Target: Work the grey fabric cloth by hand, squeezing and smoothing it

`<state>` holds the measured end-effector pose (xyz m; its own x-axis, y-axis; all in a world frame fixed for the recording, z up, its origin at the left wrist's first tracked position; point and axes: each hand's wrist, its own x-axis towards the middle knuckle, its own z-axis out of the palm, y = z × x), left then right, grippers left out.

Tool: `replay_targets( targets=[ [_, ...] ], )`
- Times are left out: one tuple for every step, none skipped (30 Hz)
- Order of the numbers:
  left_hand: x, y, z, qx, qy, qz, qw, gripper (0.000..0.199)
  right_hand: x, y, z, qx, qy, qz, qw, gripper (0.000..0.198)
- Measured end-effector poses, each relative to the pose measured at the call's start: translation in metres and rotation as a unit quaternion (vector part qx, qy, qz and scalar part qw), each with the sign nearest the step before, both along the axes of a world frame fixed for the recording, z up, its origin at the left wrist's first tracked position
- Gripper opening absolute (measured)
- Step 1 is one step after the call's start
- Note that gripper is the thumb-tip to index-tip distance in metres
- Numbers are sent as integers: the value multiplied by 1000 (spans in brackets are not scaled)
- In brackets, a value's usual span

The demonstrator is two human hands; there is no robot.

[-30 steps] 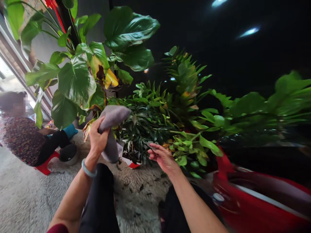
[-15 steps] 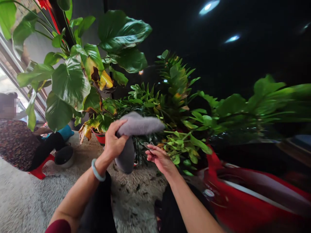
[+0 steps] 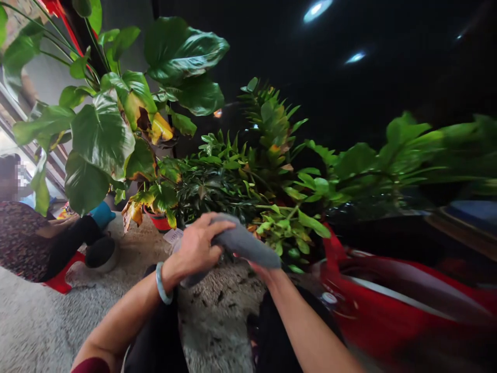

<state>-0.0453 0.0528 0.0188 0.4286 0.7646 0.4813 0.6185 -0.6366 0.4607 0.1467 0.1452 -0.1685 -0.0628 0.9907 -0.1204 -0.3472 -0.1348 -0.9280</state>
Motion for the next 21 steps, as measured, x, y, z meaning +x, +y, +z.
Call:
replay_targets(
  targets=[
    [2, 7, 14, 35, -31, 24, 999, 59, -2, -2, 2, -11, 8, -5, 1000, 21],
    [3, 18, 26, 70, -61, 59, 994, 60, -4, -4, 5, -23, 20, -11, 999, 24],
    [5, 29, 34, 98, -88, 95, 987, 60, -7, -6, 9, -35, 37, -16, 999, 28],
    [6, 40, 37, 115, -108, 126, 979, 60, -9, -9, 13, -44, 54, -21, 997, 31],
    [6, 48, 34, 117, -117, 149, 975, 59, -11, -11, 16, -49, 71, -24, 996, 33],
    [5, 54, 25, 102, -114, 159, 975, 57, -12, -12, 19, -51, 83, -24, 995, 32],
    [3, 54, 12, 72, -98, 155, 980, 56, -13, -13, 22, -51, 87, -22, 995, 30],
    [-1, 51, -3, 31, -74, 140, 987, 56, -13, -14, 23, -49, 86, -20, 995, 28],
    [-5, 44, -17, -14, -47, 117, 992, 56, -12, -13, 24, -48, 84, -18, 995, 26],
    [-11, 34, -30, -52, -25, 89, 994, 57, -12, -12, 25, -47, 81, -18, 995, 25],
    [-16, 23, -38, -79, -14, 65, 995, 58, -12, -11, 25, -45, 80, -18, 996, 25],
    [-21, 13, -40, -92, -16, 45, 995, 59, -11, -11, 25, -43, 80, -19, 996, 25],
    [-24, 5, -35, -89, -28, 32, 995, 60, -12, -10, 24, -42, 81, -21, 996, 24],
    [-27, 1, -25, -70, -49, 27, 996, 60, -12, -10, 24, -41, 82, -22, 996, 23],
    [-29, -1, -11, -38, -74, 30, 996, 59, -13, -10, 25, -41, 82, -24, 995, 22],
    [-31, 2, 5, 4, -100, 42, 994, 58, -14, -11, 25, -42, 83, -24, 995, 22],
    [-33, 8, 21, 50, -123, 63, 989, 56, -14, -12, 26, -43, 85, -24, 995, 23],
    [-35, 16, 34, 92, -141, 91, 981, 54, -15, -14, 27, -44, 87, -24, 995, 26],
    [-39, 25, 42, 125, -154, 124, 972, 51, -15, -16, 28, -44, 91, -23, 995, 29],
    [-43, 34, 44, 144, -161, 160, 963, 49, -15, -17, 29, -42, 96, -24, 994, 31],
    [-49, 43, 39, 148, -160, 196, 956, 48, -15, -18, 30, -38, 101, -25, 994, 32]
  ],
)
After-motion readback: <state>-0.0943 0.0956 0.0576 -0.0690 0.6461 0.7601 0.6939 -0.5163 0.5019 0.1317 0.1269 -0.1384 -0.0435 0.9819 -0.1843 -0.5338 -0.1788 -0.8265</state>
